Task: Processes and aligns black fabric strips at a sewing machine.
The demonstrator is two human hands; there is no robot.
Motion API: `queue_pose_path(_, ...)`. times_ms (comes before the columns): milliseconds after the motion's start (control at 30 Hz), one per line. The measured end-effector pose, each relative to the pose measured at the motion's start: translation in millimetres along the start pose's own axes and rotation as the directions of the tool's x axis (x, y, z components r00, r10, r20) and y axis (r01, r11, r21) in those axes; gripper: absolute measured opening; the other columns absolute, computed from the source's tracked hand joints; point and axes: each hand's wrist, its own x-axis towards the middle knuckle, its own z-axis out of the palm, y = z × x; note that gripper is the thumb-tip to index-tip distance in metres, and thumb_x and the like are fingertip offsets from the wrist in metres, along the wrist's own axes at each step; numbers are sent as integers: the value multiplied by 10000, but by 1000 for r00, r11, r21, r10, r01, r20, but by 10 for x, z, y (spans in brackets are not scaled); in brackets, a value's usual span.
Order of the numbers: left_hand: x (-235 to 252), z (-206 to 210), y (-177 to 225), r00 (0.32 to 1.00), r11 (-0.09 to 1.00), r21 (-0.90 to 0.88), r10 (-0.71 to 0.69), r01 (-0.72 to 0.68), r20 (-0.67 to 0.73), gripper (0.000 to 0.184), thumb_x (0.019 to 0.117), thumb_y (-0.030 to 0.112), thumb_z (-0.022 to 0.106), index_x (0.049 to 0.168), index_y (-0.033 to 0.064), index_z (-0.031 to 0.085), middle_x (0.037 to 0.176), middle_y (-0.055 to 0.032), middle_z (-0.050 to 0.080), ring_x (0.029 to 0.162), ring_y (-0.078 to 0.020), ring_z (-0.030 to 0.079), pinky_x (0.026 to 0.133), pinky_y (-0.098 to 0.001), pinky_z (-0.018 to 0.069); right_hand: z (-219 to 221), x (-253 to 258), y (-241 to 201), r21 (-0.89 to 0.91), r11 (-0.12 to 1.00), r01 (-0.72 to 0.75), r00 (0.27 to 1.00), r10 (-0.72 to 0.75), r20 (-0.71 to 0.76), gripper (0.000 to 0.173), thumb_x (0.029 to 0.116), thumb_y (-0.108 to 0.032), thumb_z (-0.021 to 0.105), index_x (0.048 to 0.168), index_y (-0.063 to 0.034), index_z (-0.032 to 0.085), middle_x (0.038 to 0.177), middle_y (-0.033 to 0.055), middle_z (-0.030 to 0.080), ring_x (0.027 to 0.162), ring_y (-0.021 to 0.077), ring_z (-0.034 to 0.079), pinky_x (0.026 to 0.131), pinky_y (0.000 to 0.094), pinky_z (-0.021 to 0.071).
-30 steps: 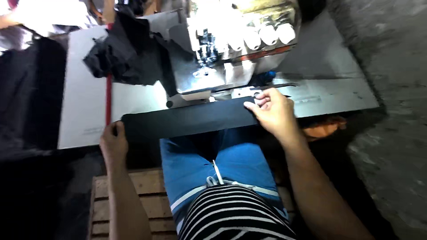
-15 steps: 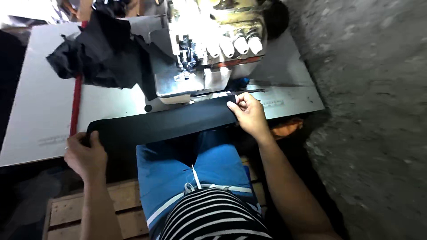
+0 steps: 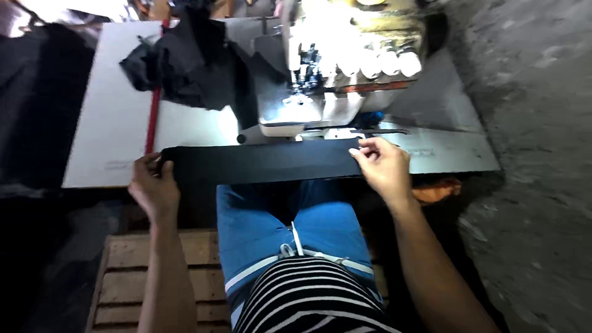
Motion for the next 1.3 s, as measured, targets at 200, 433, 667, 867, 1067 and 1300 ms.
queue_pose_path(200,-239,-280,815,962,946,-179,272,-269,-7,410,971,211,715,1320,43,580,1040,-64,700,869,-96,687,777,-297,596,121,-330,-1137,711,703,-10,982,-128,140,200,909,-87,744,1097,-48,687,962,39,723,791,122,717,705,307,645)
queue_pose_path(433,-895,92,1038,843,847,-442,450,-297,295,451,880,248,809,1304,150,690,1194,42,724,1094,-75,681,949,-326,593,549,-335,-1575,726,472,-500,766,-149,625,169,914,-36,753,1081,-13,758,900,79,755,772,120,706,737,283,612)
queue_pose_path(667,-761,23,899,905,867,-436,363,-242,221,341,871,156,817,1197,108,730,1114,17,728,947,-70,720,812,-266,642,668,-284,-1672,772,384,-507,788,-157,595,143,851,78,769,976,27,720,829,118,743,696,144,710,693,300,630)
queue_pose_path(867,-786,121,962,941,826,-531,307,-187,145,349,871,92,809,1203,52,708,1114,-26,748,955,-133,747,818,-322,662,774,-239,-1662,803,292,-520,798,-169,578,105,870,38,768,963,17,724,799,104,716,665,118,665,656,272,594)
queue_pose_path(1067,-125,-327,473,995,986,-151,77,-66,69,372,914,159,775,1248,48,654,1099,-58,726,955,-98,704,854,-311,599,230,106,-990,644,757,-107,867,-246,434,147,891,-119,789,1032,-97,754,859,4,739,717,102,696,647,275,615)
queue_pose_path(1300,-156,-138,570,994,995,68,71,-76,82,272,1019,198,635,1227,28,678,1186,-169,703,961,-240,717,838,-441,593,-305,282,-6,378,849,-370,857,155,492,245,840,6,807,1050,-72,706,850,31,737,692,108,700,630,266,608)
